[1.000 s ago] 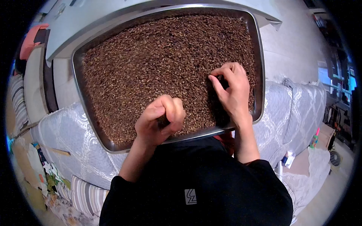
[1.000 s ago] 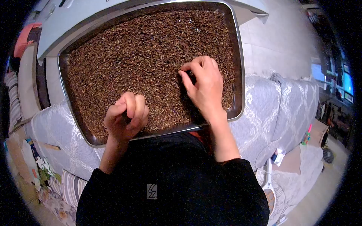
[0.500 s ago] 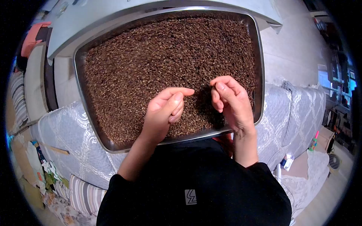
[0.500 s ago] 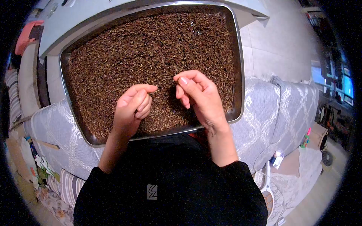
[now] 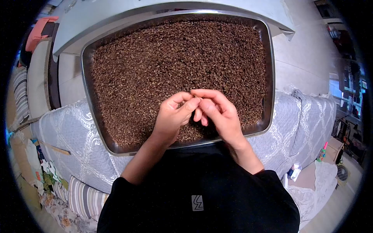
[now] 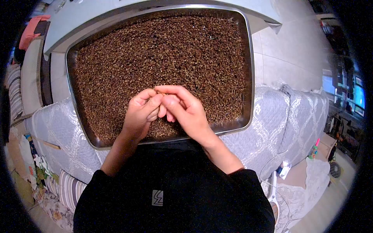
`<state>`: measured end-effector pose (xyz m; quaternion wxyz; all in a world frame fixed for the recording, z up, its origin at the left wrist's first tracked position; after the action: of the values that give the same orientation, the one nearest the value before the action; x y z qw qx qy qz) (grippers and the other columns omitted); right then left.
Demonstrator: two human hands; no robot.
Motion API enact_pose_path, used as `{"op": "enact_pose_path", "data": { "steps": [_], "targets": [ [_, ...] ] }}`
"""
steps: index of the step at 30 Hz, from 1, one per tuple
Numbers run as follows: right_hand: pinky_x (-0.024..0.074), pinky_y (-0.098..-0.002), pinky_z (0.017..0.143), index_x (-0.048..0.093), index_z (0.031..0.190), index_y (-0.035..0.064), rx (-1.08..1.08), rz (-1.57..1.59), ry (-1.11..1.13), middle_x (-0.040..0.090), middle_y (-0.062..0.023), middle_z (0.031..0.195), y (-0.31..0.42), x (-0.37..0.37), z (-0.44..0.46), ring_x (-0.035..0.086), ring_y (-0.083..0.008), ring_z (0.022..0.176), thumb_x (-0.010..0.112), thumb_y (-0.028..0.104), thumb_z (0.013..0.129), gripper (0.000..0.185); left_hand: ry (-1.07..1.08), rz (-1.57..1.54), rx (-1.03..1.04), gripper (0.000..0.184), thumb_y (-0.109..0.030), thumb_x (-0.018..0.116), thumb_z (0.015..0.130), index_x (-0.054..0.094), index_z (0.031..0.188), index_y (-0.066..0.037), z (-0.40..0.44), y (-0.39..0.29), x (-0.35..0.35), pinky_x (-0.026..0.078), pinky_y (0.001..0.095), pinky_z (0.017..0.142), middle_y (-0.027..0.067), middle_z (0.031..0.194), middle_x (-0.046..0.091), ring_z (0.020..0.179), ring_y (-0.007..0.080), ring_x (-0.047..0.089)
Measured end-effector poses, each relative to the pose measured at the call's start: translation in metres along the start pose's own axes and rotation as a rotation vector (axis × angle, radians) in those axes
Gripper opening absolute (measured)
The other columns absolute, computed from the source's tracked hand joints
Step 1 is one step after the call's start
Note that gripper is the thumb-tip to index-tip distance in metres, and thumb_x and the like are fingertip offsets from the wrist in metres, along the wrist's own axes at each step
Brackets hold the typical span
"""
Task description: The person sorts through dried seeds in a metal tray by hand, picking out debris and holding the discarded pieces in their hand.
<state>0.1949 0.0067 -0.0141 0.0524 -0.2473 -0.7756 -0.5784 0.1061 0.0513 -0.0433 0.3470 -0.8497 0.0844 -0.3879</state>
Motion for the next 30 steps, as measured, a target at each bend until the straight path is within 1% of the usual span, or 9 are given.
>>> {"op": "enact_pose_path", "data": {
  "steps": [2, 5, 9, 12, 15, 18, 24, 26, 30],
  "targets": [
    [0.0474, -0.0197, 0.064, 0.057, 0.128, -0.0011, -0.020, -0.074, -0.001, 0.063, -0.0017, 0.085, 0.002, 0.002, -0.004, 0.059, -0.0059, 0.075, 0.059, 0.009, 0.101, 0.029, -0.024, -0.002, -0.037, 0.013, -0.015, 0.058, 0.101, 0.062, 0.104, -0.003, 0.001, 0.006, -0.008, 0.023, 0.0177, 0.044, 0.0011, 0.070, 0.058, 0.048, 0.0006, 0.037],
    [0.0507, -0.0213, 0.067, 0.060, 0.122, -0.0019, -0.026, -0.148, -0.021, 0.067, -0.0042, 0.090, 0.001, -0.003, -0.007, 0.064, -0.0083, 0.081, 0.062, 0.007, 0.098, 0.026, -0.033, 0.155, -0.007, 0.013, -0.016, 0.058, 0.101, 0.060, 0.104, -0.003, 0.000, 0.005, -0.014, 0.023, 0.0182, 0.044, 0.0005, 0.070, 0.058, 0.048, 0.0006, 0.036],
    [0.0521, -0.0221, 0.068, 0.063, 0.113, -0.0023, -0.028, -0.187, -0.101, 0.070, -0.0074, 0.095, 0.001, -0.012, -0.012, 0.067, -0.0096, 0.084, 0.065, 0.007, 0.097, 0.019, -0.012, 0.142, -0.017, 0.013, -0.015, 0.058, 0.101, 0.060, 0.102, -0.002, -0.005, 0.006, -0.012, 0.023, 0.0192, 0.044, -0.0032, 0.067, 0.052, 0.049, 0.0004, 0.034],
    [0.0526, -0.0227, 0.067, 0.065, 0.108, -0.0019, -0.017, -0.341, -0.176, 0.070, -0.0072, 0.093, 0.005, -0.019, -0.015, 0.067, -0.0093, 0.084, 0.069, 0.006, 0.094, 0.016, -0.024, 0.089, -0.053, 0.012, -0.014, 0.058, 0.101, 0.060, 0.102, -0.001, -0.006, 0.008, -0.011, 0.023, 0.0195, 0.045, -0.0061, 0.065, 0.047, 0.049, 0.0003, 0.033],
    [0.0520, -0.0233, 0.065, 0.068, 0.100, -0.0010, -0.143, -0.491, -0.198, 0.070, -0.0065, 0.091, 0.017, -0.021, -0.016, 0.066, -0.0095, 0.079, 0.072, 0.004, 0.089, 0.013, -0.022, 0.024, -0.081, 0.012, -0.012, 0.059, 0.101, 0.060, 0.103, -0.001, -0.006, 0.009, -0.010, 0.022, 0.0196, 0.044, -0.0074, 0.064, 0.044, 0.049, 0.0002, 0.032],
    [0.0503, -0.0239, 0.062, 0.068, 0.097, 0.0001, -0.319, -0.513, -0.220, 0.069, -0.0053, 0.088, 0.029, -0.020, -0.016, 0.063, -0.0105, 0.072, 0.074, 0.003, 0.087, 0.012, -0.019, 0.034, -0.091, 0.012, -0.012, 0.060, 0.100, 0.061, 0.104, -0.001, -0.007, 0.006, -0.008, 0.022, 0.0196, 0.044, -0.0074, 0.064, 0.045, 0.049, 0.0001, 0.032],
    [0.0474, -0.0232, 0.059, 0.065, 0.092, 0.0008, -0.425, -0.588, -0.181, 0.067, -0.0033, 0.084, 0.037, -0.013, -0.019, 0.058, -0.0081, 0.067, 0.072, -0.001, 0.085, 0.011, -0.073, 0.155, -0.073, 0.012, -0.011, 0.061, 0.099, 0.061, 0.104, -0.001, -0.006, 0.003, -0.010, 0.022, 0.0197, 0.044, -0.0075, 0.064, 0.045, 0.049, 0.0001, 0.032],
    [0.0469, -0.0231, 0.059, 0.061, 0.091, 0.0012, -0.327, -0.534, -0.176, 0.066, -0.0025, 0.082, 0.026, -0.013, -0.019, 0.056, -0.0073, 0.066, 0.071, -0.002, 0.083, 0.013, -0.113, 0.230, -0.056, 0.011, -0.011, 0.061, 0.098, 0.061, 0.103, -0.001, -0.006, -0.001, -0.012, 0.022, 0.0196, 0.044, -0.0073, 0.065, 0.046, 0.049, 0.0000, 0.032],
    [0.0458, -0.0227, 0.058, 0.056, 0.091, 0.0022, -0.283, -0.450, -0.120, 0.062, -0.0011, 0.078, 0.016, -0.011, -0.020, 0.053, -0.0066, 0.063, 0.069, -0.003, 0.081, 0.017, -0.116, -0.017, -0.084, 0.008, -0.011, 0.059, 0.099, 0.059, 0.099, -0.003, -0.009, 0.005, -0.013, 0.022, 0.0193, 0.043, -0.0066, 0.066, 0.046, 0.048, 0.0006, 0.032]
  ]
}}
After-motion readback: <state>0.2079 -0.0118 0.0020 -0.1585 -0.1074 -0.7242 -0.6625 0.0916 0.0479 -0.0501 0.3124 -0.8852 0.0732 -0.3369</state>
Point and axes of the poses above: each hand's wrist, its own z-axis towards the middle knuckle, its own x-axis out of the palm, y = z × x, the point moved 10 cm from there along z, towards the middle knuckle
